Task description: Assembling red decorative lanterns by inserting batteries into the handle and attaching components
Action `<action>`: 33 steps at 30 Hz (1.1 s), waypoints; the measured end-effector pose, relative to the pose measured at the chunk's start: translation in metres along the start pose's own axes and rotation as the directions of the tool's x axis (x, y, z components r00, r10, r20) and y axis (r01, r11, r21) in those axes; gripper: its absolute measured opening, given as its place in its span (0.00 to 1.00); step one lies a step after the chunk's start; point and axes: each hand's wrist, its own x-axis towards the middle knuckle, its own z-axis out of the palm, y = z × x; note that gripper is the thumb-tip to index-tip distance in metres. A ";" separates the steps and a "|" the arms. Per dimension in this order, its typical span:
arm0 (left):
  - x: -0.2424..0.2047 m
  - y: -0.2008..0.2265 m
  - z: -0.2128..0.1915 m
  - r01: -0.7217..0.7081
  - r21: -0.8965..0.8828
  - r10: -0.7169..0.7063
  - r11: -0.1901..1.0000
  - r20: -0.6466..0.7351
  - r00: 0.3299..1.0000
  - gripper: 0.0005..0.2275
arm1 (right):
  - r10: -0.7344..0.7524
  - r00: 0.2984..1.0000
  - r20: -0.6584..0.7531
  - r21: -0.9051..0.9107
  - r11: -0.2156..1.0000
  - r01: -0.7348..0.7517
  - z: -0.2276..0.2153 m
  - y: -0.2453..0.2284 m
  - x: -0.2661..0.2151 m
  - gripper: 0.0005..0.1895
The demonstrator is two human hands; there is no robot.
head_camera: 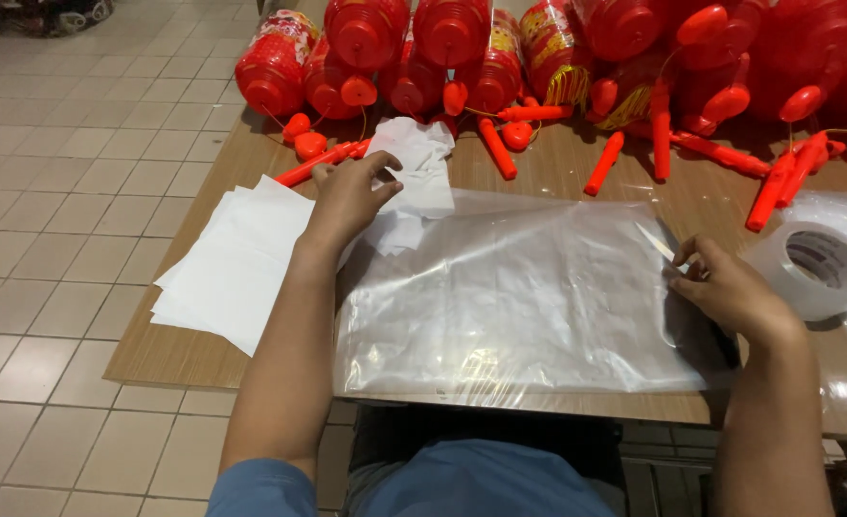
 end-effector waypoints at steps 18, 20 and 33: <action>0.009 0.012 0.027 -0.438 -0.266 0.235 0.859 -0.556 0.797 0.04 | -0.387 0.860 0.332 -0.298 0.822 0.485 0.055 -0.059 -0.054 0.39; 0.011 0.017 0.056 -0.506 -0.290 0.385 0.812 -0.385 0.839 0.06 | -0.406 0.842 0.355 -0.262 0.822 0.506 0.047 -0.063 -0.054 0.40; -0.048 0.078 0.083 -0.627 -0.244 0.669 0.740 0.168 0.724 0.08 | -0.526 0.542 -0.656 -0.117 0.780 0.615 -0.111 -0.078 0.208 0.09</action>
